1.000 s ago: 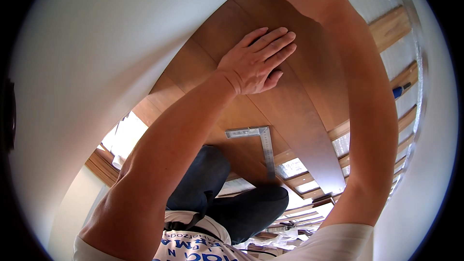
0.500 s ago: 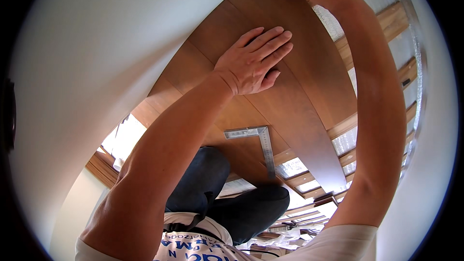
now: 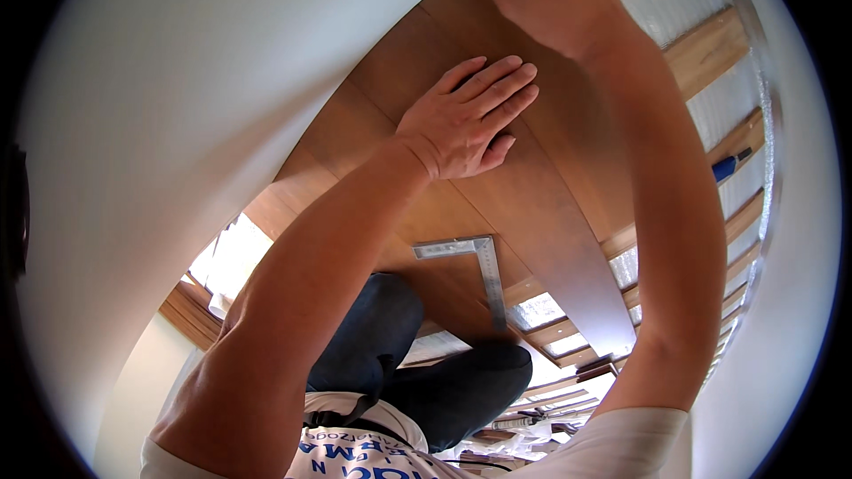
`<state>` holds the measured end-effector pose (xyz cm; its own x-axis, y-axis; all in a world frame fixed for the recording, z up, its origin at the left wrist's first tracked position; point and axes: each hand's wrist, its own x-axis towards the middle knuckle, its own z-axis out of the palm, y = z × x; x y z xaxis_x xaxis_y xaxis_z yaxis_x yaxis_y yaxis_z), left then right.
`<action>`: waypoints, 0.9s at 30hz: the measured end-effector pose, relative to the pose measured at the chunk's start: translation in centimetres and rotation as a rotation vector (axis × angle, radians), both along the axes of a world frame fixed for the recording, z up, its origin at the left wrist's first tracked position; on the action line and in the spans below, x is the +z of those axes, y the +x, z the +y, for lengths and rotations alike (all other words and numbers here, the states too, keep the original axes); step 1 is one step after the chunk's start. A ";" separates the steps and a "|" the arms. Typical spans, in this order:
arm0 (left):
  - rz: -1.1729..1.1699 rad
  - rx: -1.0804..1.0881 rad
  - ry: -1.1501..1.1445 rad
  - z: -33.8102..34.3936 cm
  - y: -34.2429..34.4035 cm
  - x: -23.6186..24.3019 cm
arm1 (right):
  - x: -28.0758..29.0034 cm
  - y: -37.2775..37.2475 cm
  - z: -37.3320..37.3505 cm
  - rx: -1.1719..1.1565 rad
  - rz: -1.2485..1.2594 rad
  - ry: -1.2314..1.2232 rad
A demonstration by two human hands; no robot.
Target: The person fits wooden flooring planks onto a subfloor by hand. They use a square and a pencil to mark lines on the planks and a utility knife to cut the wood.
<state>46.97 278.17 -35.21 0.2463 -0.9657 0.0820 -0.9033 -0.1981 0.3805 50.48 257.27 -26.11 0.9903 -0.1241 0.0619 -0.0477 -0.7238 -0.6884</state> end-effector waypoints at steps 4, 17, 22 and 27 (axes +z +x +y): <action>0.005 0.009 -0.006 0.3 0.1 -0.1 | -0.5 0.1 2.1 0.027 0.074 0.084; -0.010 0.013 -0.015 0.1 0.1 0.0 | -3.1 -0.4 2.3 0.057 -0.080 0.132; 0.015 0.018 -0.025 0.1 0.1 -0.3 | -2.1 -0.4 2.7 0.035 0.097 0.070; 0.003 0.006 0.016 0.0 0.0 0.0 | -1.8 0.0 2.0 0.098 0.054 0.077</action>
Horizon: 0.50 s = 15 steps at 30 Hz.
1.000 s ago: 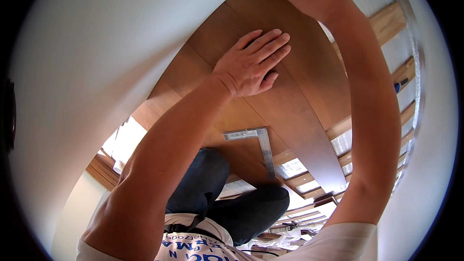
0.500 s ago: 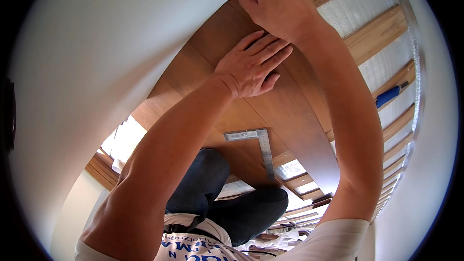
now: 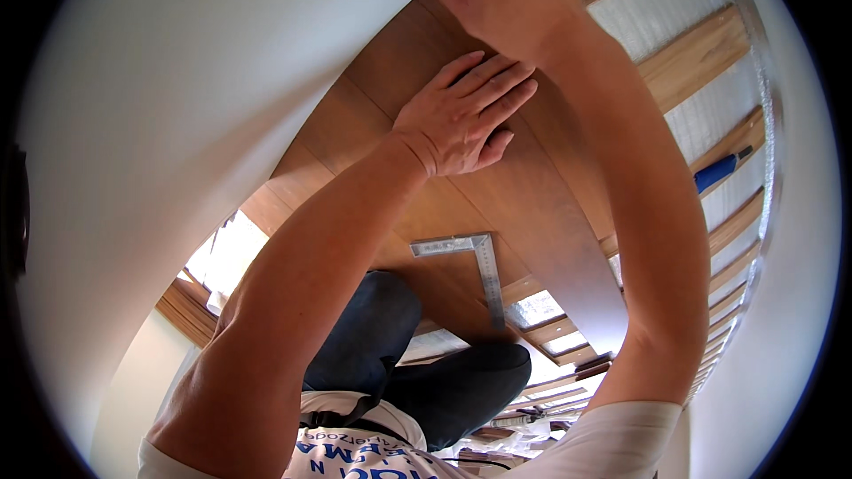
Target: The person fits wooden flooring planks onto a subfloor by hand. They use a square and a pencil to mark lines on the planks and a utility knife to cut the wood.
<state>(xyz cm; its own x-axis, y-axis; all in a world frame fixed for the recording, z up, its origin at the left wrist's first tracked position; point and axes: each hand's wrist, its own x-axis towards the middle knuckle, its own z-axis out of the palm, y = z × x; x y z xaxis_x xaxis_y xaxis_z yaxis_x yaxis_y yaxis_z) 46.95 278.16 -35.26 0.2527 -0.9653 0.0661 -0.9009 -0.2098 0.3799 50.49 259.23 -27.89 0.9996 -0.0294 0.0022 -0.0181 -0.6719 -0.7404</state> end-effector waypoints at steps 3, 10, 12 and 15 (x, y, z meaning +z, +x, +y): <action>-0.005 0.000 0.018 0.3 0.1 0.1 | 2.1 -0.1 -0.9 -0.098 -0.044 -0.100; -0.008 -0.002 0.015 0.0 -0.2 -0.2 | 1.0 1.3 -7.7 -0.142 0.025 -0.356; -0.007 -0.007 0.016 0.2 0.0 0.0 | 1.1 0.7 -8.6 -0.188 0.046 -0.364; -0.010 -0.010 0.027 0.0 0.0 0.1 | 0.6 -2.6 -8.1 -0.395 -0.101 -0.244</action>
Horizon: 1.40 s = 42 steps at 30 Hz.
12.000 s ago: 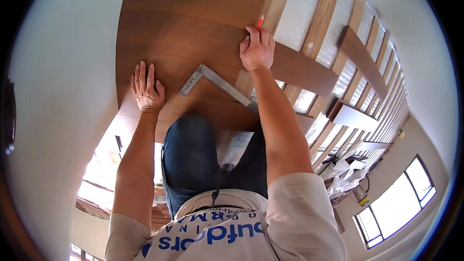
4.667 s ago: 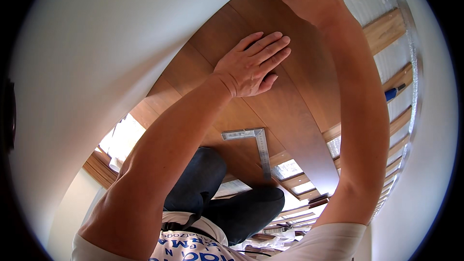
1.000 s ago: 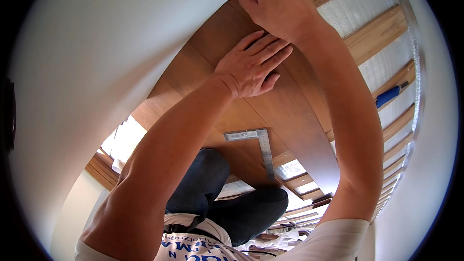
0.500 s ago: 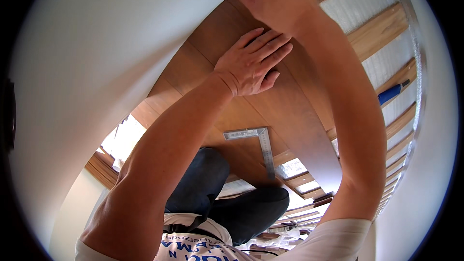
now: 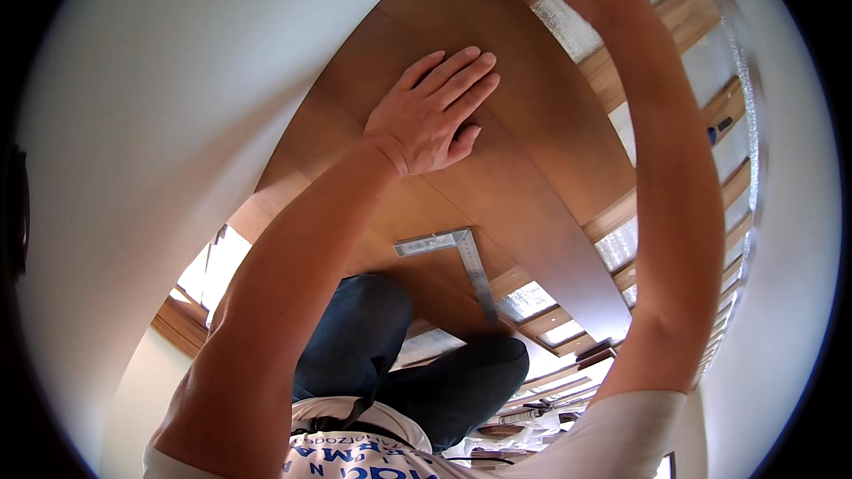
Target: The person fits wooden flooring planks onto a subfloor by hand. They use a square and a pencil to mark lines on the planks and a utility knife to cut the wood.
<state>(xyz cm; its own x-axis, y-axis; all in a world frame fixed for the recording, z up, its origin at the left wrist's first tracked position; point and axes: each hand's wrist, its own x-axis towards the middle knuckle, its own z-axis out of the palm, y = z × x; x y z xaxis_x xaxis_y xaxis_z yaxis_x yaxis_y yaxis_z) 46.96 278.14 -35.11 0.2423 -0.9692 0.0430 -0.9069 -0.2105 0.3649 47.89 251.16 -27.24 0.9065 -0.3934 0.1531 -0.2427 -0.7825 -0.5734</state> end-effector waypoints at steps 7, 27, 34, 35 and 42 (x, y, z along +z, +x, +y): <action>-0.019 0.004 0.019 0.1 0.0 0.4 | -4.6 -15.7 4.8 -0.326 0.016 0.004; -0.014 -0.070 -0.013 -2.4 -1.1 0.7 | -7.8 -21.2 6.0 -0.364 0.050 -0.344; -0.119 -0.087 -0.049 -0.2 0.0 -0.2 | -9.0 -19.6 7.7 -0.437 -0.029 -0.231; -0.134 -0.108 -0.063 -1.1 -0.4 0.1 | -8.7 -19.8 7.2 -0.467 -0.067 -0.290; -0.166 -0.162 -0.045 -1.0 -1.4 0.5 | -9.0 -21.2 7.8 -0.456 -0.021 -0.217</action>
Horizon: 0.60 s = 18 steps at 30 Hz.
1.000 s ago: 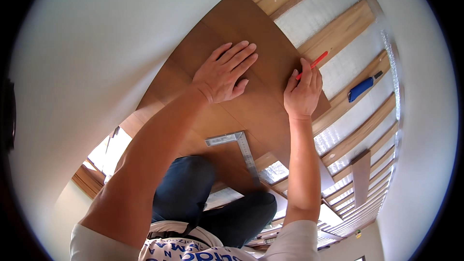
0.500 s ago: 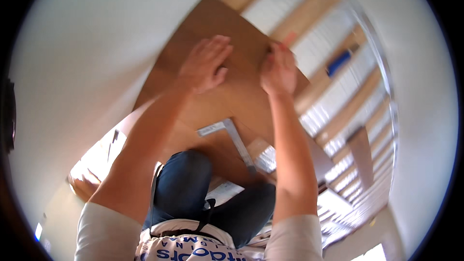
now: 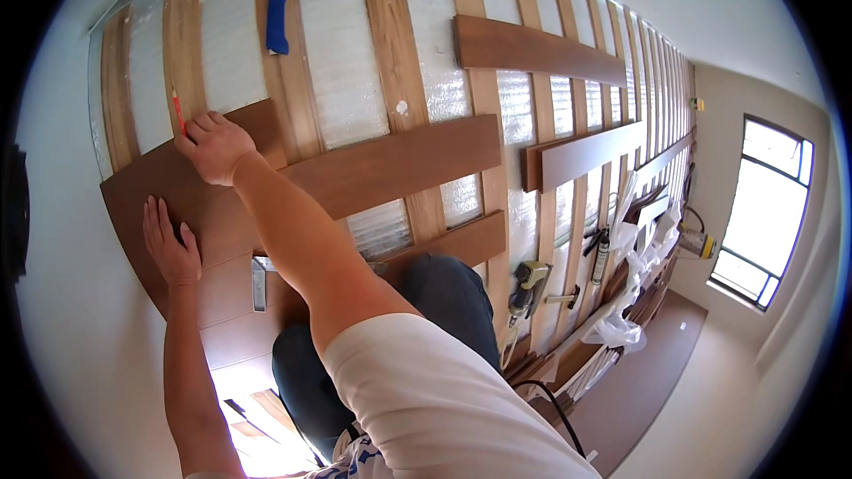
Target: The person fits wooden flooring planks onto a subfloor by hand. They use a square and a pencil to mark lines on the planks and a utility knife to cut the wood.
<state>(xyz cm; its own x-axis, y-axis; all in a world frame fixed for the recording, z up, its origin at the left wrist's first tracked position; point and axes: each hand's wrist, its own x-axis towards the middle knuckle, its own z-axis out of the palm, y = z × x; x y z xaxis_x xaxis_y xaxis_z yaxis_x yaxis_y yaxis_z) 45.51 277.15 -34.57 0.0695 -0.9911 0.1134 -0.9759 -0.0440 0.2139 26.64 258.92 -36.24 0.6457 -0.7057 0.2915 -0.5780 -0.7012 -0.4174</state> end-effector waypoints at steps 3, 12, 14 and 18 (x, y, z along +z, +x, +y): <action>-0.005 -0.001 -0.006 0.4 0.4 -0.1 | 0.2 0.2 0.4 0.017 0.036 0.000; -0.017 -0.010 -0.056 0.1 -0.2 -0.4 | 0.8 -0.4 -0.2 0.050 0.051 0.045; -0.028 0.016 -0.053 0.3 0.0 -0.5 | 0.7 -0.2 -0.2 0.051 0.052 0.059; -0.020 -0.015 -0.026 -0.5 1.2 1.0 | 1.2 0.8 -0.2 -0.009 -0.018 0.012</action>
